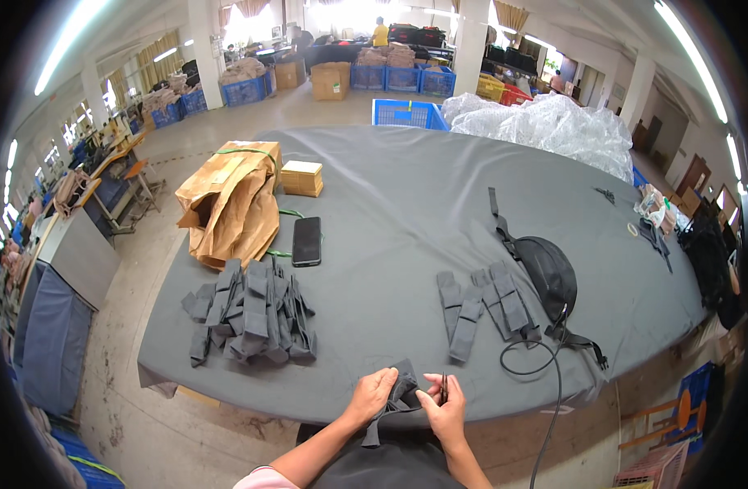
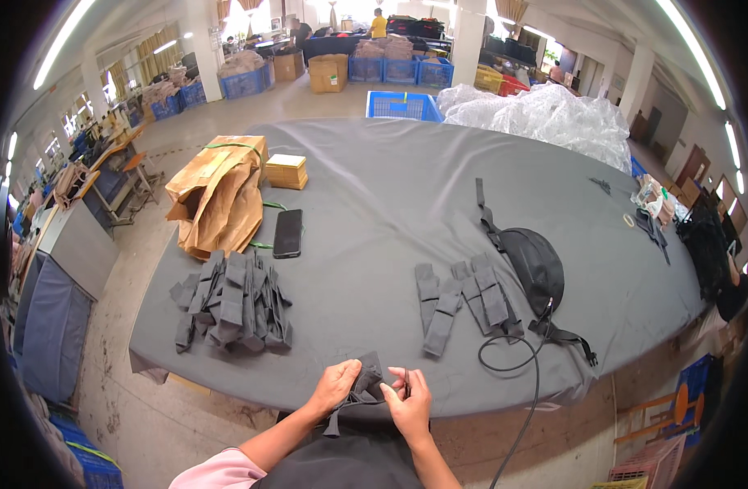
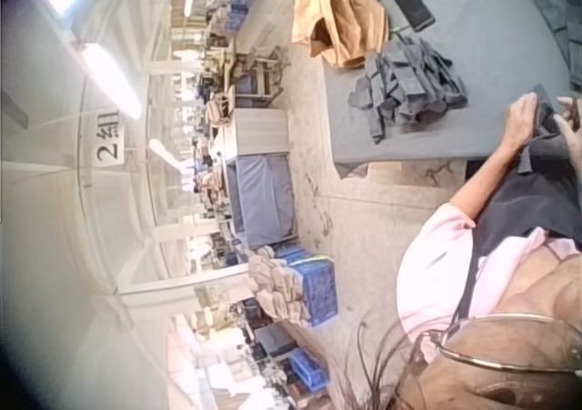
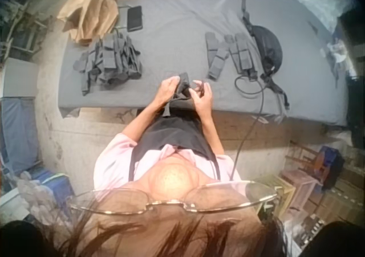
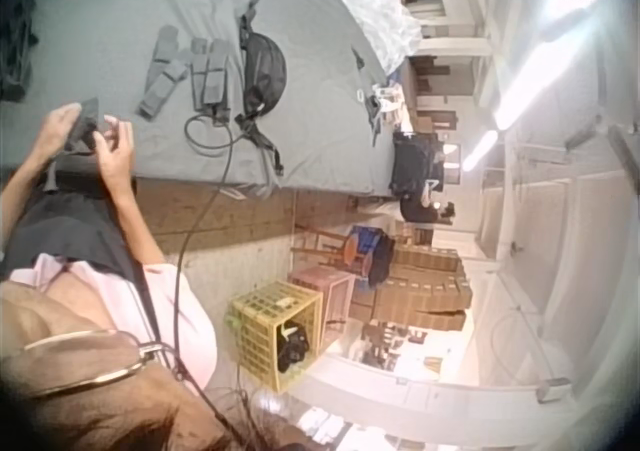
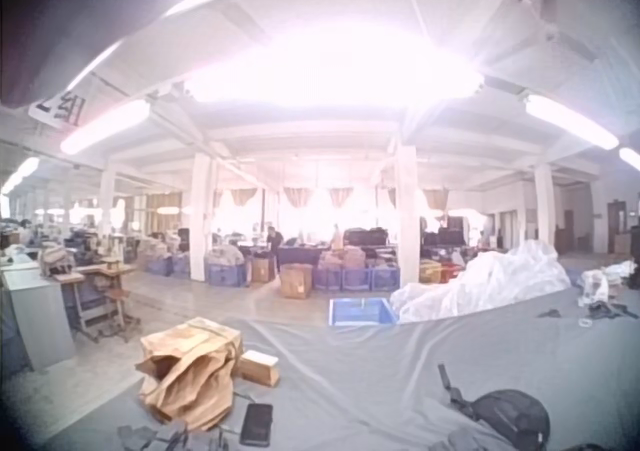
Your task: The person trims excess threads and edges from multiple gray fabric straps using a small pair of scissors. They handle each strap individually, snipping loose threads and then placing the finished pieces on the table.
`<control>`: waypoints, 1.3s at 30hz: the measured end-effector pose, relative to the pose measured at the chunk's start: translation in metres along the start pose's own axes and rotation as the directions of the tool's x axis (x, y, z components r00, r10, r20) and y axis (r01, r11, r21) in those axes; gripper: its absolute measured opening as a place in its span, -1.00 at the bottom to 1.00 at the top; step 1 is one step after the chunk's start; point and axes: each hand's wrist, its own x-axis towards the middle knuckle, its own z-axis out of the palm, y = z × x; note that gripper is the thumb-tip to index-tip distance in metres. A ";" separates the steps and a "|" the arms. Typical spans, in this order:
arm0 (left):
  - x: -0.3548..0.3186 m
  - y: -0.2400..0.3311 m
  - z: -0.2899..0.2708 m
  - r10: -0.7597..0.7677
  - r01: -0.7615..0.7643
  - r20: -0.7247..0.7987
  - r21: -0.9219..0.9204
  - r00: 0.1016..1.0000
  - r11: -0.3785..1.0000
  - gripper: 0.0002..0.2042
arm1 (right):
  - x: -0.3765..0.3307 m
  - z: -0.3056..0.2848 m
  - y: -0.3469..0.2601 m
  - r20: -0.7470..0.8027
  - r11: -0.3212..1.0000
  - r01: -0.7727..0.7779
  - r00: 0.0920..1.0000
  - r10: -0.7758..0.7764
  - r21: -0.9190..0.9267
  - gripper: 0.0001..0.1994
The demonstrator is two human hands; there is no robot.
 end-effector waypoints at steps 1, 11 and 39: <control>-0.002 0.001 -0.001 -0.010 0.010 0.010 0.034 1.000 0.999 -0.62 | -0.002 -0.001 -0.012 -0.020 0.978 0.132 0.990 -0.137 -0.161 -0.76; -0.007 0.014 -0.008 -0.108 0.110 0.027 -0.077 0.994 0.991 -0.50 | 0.028 0.009 -0.025 0.167 0.954 0.281 0.951 -0.261 -0.109 -0.89; -0.005 0.002 -0.021 -0.294 0.313 0.124 -0.182 0.948 0.932 -0.58 | 0.009 -0.004 -0.036 0.394 0.562 0.617 0.786 -0.476 -0.551 -0.64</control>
